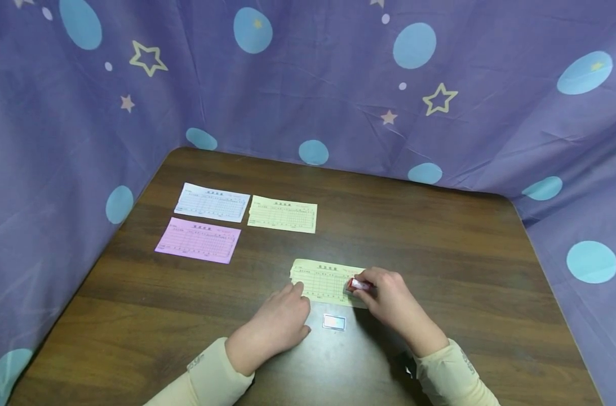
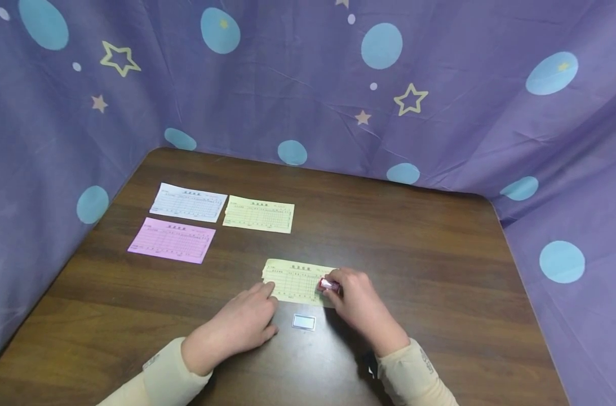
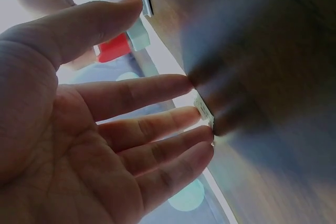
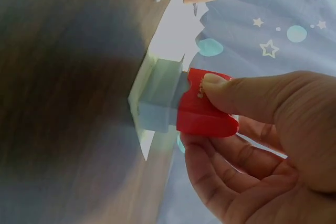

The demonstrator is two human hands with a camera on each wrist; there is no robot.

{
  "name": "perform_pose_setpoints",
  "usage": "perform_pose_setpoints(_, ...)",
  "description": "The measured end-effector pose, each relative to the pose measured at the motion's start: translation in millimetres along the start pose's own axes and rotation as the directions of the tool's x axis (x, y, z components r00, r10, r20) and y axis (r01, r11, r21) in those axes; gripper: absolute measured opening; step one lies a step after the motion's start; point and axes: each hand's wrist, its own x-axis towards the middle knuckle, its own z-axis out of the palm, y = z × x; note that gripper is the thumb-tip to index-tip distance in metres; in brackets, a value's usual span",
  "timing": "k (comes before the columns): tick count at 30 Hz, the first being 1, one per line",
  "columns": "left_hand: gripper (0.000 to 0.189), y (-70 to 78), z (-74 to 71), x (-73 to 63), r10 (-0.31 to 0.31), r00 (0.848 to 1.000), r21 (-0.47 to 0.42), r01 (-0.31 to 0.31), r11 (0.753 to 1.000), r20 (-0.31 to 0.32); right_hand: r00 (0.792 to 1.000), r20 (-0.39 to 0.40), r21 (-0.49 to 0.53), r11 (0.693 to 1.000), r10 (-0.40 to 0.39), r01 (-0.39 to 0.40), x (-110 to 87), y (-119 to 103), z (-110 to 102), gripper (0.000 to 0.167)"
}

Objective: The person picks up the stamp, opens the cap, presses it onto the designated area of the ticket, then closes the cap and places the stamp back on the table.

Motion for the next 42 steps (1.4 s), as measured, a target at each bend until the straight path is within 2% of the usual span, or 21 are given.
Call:
perform_pose_setpoints(5, 0.028, -0.1, 0.5, 0.8, 0.018, 1.000, 0.010, -0.018, 1.000, -0.025, 0.999, -0.039, 0.035, 0.999, -0.015, 0.016, -3.6, 1.3, -4.7, 0.023)
perform_pose_setpoints(12, 0.028, 1.4, -1.2, 2.8, 0.033, 0.999, 0.019, -0.032, 0.999, -0.029, 0.985, -0.175, 0.110, 0.994, -0.004, 0.024, -8.9, 10.9, -28.8, 0.026)
perform_pose_setpoints(20, 0.031, -0.1, -2.3, 1.8, 0.048, 0.999, 0.014, -0.047, 0.999, -0.021, 0.968, -0.247, 0.161, 0.987, 0.052, -0.012, -16.2, 13.7, -44.8, 0.025)
perform_pose_setpoints(23, 0.030, -1.4, -3.4, 2.7, 0.053, 0.999, 0.015, -0.053, 0.998, -0.001, 0.966, -0.246, 0.175, 0.984, 0.076, -0.033, -19.4, 14.1, -47.9, 0.026)
perform_pose_setpoints(29, 0.029, -0.4, -3.6, 8.4, 0.075, 0.997, 0.014, -0.075, 0.997, 0.034, 0.975, -0.194, 0.192, 0.979, 0.110, -0.072, -28.7, 13.7, -51.6, 0.026)
perform_pose_setpoints(35, 0.026, 3.5, -5.8, 17.3, 0.101, 0.994, 0.038, -0.103, 0.994, 0.048, 0.982, -0.171, 0.200, 0.979, 0.077, -0.042, -34.3, 11.9, -53.8, 0.027)
perform_pose_setpoints(42, 0.026, 9.5, -6.7, 23.9, 0.096, 0.993, 0.038, -0.099, 0.994, 0.069, 0.982, -0.175, 0.196, 0.980, 0.077, -0.042, -35.6, 9.5, -55.9, 0.027)
